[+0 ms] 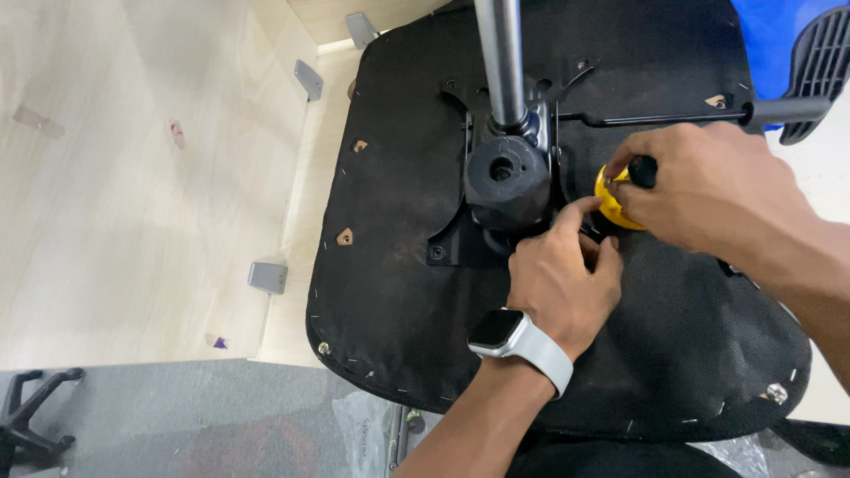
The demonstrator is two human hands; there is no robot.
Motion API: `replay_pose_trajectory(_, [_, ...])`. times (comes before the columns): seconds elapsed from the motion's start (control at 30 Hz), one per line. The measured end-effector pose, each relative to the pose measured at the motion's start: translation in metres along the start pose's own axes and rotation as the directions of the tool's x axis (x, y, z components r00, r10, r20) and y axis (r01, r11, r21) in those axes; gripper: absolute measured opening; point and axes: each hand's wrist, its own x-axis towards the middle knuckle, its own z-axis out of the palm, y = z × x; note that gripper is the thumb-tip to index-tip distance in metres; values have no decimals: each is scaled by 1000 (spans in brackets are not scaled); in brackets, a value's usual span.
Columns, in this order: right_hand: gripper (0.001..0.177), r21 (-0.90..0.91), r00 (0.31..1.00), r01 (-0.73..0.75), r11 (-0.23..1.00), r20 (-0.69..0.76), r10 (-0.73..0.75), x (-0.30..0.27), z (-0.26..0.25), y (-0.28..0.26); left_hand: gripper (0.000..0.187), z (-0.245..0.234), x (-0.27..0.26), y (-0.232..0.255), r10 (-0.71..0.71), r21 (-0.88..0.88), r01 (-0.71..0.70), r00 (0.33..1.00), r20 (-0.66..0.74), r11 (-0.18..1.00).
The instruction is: The person uses a screwdriver to fasten screws into the underside of an office chair seat. They pick screws from a yellow container and tighten them into the seat's mounting points.
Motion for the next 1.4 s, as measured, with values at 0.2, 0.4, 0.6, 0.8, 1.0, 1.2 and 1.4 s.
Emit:
replay_pose_trajectory(0.2, [27, 151, 999, 30, 988, -45, -23, -24, -28, 1, 40, 1, -4, 9, 16, -60, -23, 993, -119, 998])
replay_pose_trajectory(0.4, [30, 285, 999, 0, 958, 34, -11, -55, -41, -13, 24, -8, -20, 7, 136, -269, -150, 988, -70, 951])
replay_pose_trajectory(0.6, [27, 442, 998, -29, 897, 65, 0, -76, -40, -35, 20, -22, -35, 0, -12, -470, -71, 985, -172, 880])
replay_pose_trajectory(0.8, [25, 521, 968, 250, 816, -166, -190, -96, -34, -66, 19, -56, -44, -19, -132, -403, 18, 958, -256, 915])
replay_pose_trajectory(1.0, [26, 597, 995, 76, 799, 9, -101, -111, -34, -114, 19, -93, -53, -49, 106, -664, -256, 960, -258, 703])
replay_pose_trajectory(1.2, [28, 566, 996, 1, 824, 70, -49, -116, -32, -155, 17, -139, -53, -75, 189, -524, -287, 954, -234, 802])
replay_pose_trajectory(1.4, [31, 559, 992, -78, 825, 125, 9, -118, -33, -200, 17, -177, -51, -98, 158, -478, -241, 965, -208, 845])
